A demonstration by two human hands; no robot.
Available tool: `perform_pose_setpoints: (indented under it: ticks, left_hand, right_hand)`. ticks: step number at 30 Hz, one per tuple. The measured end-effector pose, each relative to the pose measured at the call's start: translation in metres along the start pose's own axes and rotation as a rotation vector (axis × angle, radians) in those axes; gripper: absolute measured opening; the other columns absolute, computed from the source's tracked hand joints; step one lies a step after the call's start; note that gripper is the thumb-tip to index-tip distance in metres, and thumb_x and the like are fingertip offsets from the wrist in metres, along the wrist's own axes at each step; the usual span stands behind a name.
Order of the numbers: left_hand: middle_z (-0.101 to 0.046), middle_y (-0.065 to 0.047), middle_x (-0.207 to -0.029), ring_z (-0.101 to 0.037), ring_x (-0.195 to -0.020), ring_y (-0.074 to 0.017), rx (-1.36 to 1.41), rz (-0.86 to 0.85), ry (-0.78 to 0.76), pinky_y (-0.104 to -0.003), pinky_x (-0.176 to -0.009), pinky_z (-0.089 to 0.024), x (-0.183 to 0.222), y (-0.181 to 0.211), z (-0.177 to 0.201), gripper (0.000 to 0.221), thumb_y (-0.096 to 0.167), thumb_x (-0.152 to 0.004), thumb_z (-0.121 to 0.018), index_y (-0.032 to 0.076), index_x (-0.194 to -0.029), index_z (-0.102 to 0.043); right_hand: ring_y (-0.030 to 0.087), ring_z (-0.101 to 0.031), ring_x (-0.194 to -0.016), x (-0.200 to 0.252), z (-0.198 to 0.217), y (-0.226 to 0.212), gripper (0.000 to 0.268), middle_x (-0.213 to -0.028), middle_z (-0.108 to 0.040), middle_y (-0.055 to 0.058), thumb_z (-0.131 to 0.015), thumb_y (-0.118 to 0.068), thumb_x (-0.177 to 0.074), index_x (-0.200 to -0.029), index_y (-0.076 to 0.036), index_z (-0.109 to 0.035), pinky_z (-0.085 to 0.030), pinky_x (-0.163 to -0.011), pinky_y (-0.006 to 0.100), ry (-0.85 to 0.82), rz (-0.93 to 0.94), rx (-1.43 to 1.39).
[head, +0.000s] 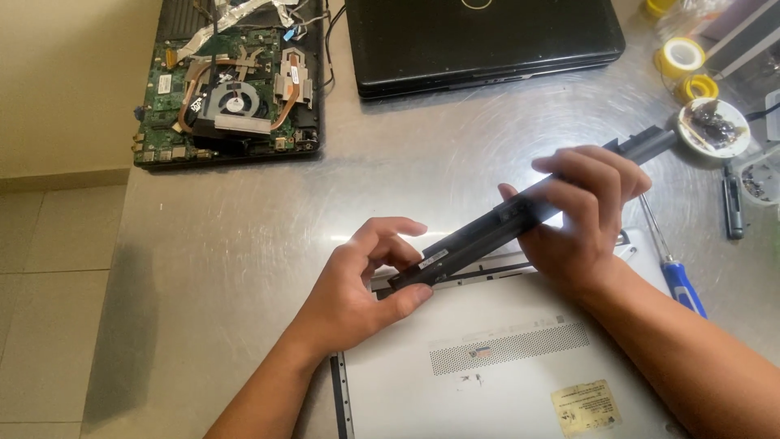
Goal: The person works on a laptop placed upside down on a metal workbench. They detach and lift out the battery, wipe the battery with a cloth, set it aside, then use a screwdriver to unscrew screws from the laptop's bottom cover.
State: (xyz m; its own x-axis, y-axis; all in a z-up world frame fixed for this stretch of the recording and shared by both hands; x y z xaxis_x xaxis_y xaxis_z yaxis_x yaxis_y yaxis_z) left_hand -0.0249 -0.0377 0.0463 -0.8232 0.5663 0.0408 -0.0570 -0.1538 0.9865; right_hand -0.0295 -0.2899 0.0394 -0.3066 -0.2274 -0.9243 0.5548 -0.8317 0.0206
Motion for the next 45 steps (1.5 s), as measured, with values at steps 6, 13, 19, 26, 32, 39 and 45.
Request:
perform_pose_setpoints:
  ticks: [6,13,19,26,32,39,45]
  left_hand:
    - [-0.064,-0.003,-0.097,-0.065,-0.09,-0.0163,0.167,0.077,0.118,-0.027,-0.087,-0.058,-0.002,-0.012,-0.009,0.034,0.016,-0.076,-0.081,0.012,-0.104,-0.061]
    - [-0.067,-0.004,-0.093,-0.069,-0.085,-0.0163,0.224,0.017,0.204,-0.026,-0.083,-0.06,-0.004,-0.022,-0.015,0.03,0.01,-0.074,-0.086,0.009,-0.096,-0.066]
    - [-0.074,-0.006,-0.095,-0.074,-0.089,-0.0183,0.158,-0.445,0.283,-0.03,-0.08,-0.065,0.001,-0.02,-0.018,0.02,0.005,-0.088,-0.079,0.014,-0.098,-0.064]
    - [-0.071,-0.01,-0.103,-0.075,-0.094,-0.0224,0.117,-0.343,0.134,-0.031,-0.088,-0.064,0.004,-0.004,-0.015,0.011,0.007,-0.097,-0.066,0.008,-0.107,-0.061]
    - [-0.058,-0.017,-0.131,-0.071,-0.106,-0.0354,0.634,0.132,-0.197,-0.049,-0.09,-0.065,0.009,0.0,-0.038,0.036,0.019,-0.099,-0.061,0.004,-0.13,-0.051]
    - [-0.056,-0.026,-0.11,-0.056,-0.067,-0.0185,0.792,0.242,-0.157,-0.029,-0.055,-0.05,0.009,-0.018,-0.066,0.045,0.015,-0.099,-0.059,0.004,-0.139,-0.041]
    - [-0.06,-0.025,-0.095,-0.05,-0.052,-0.015,0.92,0.277,-0.163,-0.023,-0.039,-0.039,0.007,-0.023,-0.06,0.032,0.013,-0.101,-0.059,0.003,-0.129,-0.048]
  right_hand:
    - [0.029,-0.061,-0.092,0.003,-0.001,0.009,0.022,-0.086,-0.065,0.01,-0.079,-0.017,-0.102,-0.087,-0.007,-0.067,-0.023,-0.099,0.043,-0.032,-0.046,0.052]
    - [0.032,-0.061,-0.092,0.005,0.003,0.014,0.026,-0.085,-0.063,0.01,-0.083,-0.017,-0.102,-0.084,-0.007,-0.066,-0.024,-0.098,0.046,-0.054,-0.051,0.054]
    - [0.032,-0.058,-0.094,0.008,0.0,0.017,0.025,-0.084,-0.061,0.01,-0.081,-0.012,-0.101,-0.084,-0.009,-0.063,-0.025,-0.095,0.047,-0.052,-0.044,0.038]
    - [0.028,-0.052,-0.082,0.017,0.0,0.015,0.018,-0.087,-0.055,0.008,-0.069,0.007,-0.103,-0.097,-0.01,-0.073,-0.025,-0.092,0.05,-0.166,-0.044,-0.062]
    - [0.03,-0.059,-0.093,0.006,-0.002,0.006,0.016,-0.098,-0.064,0.009,-0.07,-0.002,-0.104,-0.106,-0.018,-0.074,-0.025,-0.093,0.05,-0.139,0.067,-0.057]
    - [0.024,-0.061,-0.113,-0.009,-0.005,-0.029,0.026,-0.121,-0.066,0.003,-0.064,-0.011,-0.107,-0.119,-0.033,-0.073,-0.027,-0.101,0.041,-0.231,0.256,0.081]
    - [0.035,-0.04,-0.146,0.001,0.0,-0.01,0.034,-0.155,-0.043,0.014,-0.076,-0.025,-0.109,-0.141,-0.032,-0.066,-0.023,-0.116,0.051,-0.33,0.081,0.068]
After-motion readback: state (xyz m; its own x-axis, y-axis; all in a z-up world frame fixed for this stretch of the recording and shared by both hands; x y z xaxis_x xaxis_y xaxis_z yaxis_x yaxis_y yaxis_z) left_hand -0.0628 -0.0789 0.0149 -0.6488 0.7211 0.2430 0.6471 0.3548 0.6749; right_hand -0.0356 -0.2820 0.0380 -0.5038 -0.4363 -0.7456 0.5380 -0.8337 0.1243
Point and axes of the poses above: each hand's wrist, its own x-axis away from the middle knuckle, its own z-axis out of the back of the hand, y = z × x, the point moved 2 cm from there along -x, towards the middle knuckle
